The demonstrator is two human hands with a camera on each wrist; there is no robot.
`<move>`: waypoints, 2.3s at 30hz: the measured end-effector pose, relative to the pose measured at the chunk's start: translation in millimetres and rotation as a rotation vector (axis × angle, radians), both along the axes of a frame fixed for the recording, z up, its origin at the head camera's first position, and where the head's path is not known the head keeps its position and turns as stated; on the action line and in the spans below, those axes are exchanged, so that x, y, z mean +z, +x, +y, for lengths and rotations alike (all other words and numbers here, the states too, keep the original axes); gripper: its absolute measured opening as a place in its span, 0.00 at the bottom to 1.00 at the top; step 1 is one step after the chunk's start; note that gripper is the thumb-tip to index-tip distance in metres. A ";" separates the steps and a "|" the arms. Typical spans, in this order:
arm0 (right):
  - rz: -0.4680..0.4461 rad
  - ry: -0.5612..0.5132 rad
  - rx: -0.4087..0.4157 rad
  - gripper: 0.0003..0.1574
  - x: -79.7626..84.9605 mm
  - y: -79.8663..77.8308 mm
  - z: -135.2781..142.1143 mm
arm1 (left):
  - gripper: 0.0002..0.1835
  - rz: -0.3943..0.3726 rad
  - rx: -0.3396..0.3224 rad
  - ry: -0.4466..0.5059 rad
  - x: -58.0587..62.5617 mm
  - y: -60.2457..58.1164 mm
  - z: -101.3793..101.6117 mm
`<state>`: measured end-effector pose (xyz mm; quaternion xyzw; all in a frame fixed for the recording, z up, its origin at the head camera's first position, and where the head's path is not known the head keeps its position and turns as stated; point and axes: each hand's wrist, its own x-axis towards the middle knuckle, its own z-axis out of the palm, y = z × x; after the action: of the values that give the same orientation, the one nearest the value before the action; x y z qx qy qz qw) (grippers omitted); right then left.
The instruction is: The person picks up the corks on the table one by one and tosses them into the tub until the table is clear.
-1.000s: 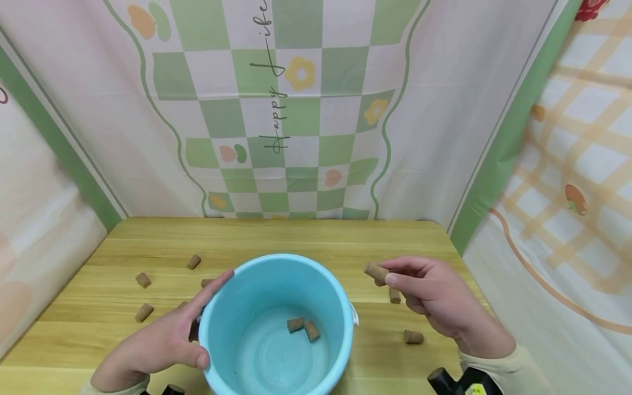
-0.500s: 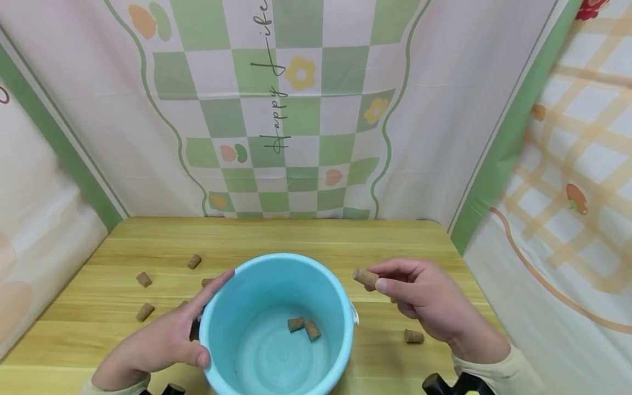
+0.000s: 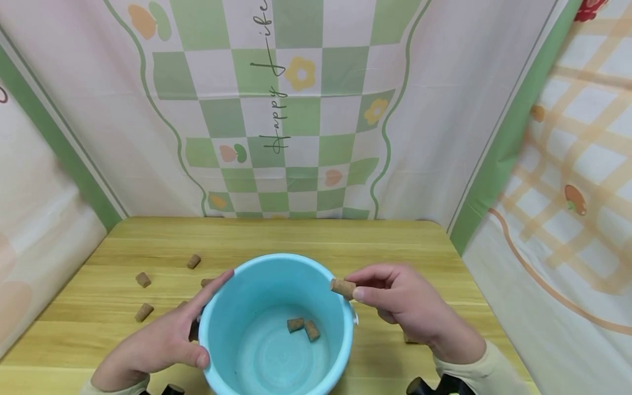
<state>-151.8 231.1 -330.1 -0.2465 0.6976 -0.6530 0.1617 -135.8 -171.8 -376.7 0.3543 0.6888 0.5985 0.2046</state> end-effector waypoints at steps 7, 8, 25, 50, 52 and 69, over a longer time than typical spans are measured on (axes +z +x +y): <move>-0.038 0.042 0.016 0.16 -1.6 -0.8 -6.4 | 0.56 -0.005 0.002 0.002 0.0 -0.4 0.3; -0.043 0.043 0.018 0.16 -1.4 -0.9 -7.1 | 0.56 -0.009 -0.001 0.004 -0.1 -0.5 0.3; -0.047 0.035 0.091 0.16 -1.4 1.0 -17.2 | 0.55 -0.013 -0.006 0.009 -0.3 -0.4 0.7; -0.021 0.063 0.117 0.18 1.6 3.0 -14.2 | 0.55 -0.017 -0.019 0.040 -1.6 0.4 2.0; 0.014 0.057 0.139 0.19 1.8 3.0 -14.2 | 0.55 -0.010 -0.023 0.045 -1.7 0.2 2.0; 0.027 0.070 0.157 0.21 1.8 0.9 -14.8 | 0.56 0.008 -0.008 0.018 -1.7 -0.4 0.3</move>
<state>-150.8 216.4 -328.3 -0.3035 0.7007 -0.6100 0.2117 -136.2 -171.5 -378.4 0.3611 0.6828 0.6024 0.2012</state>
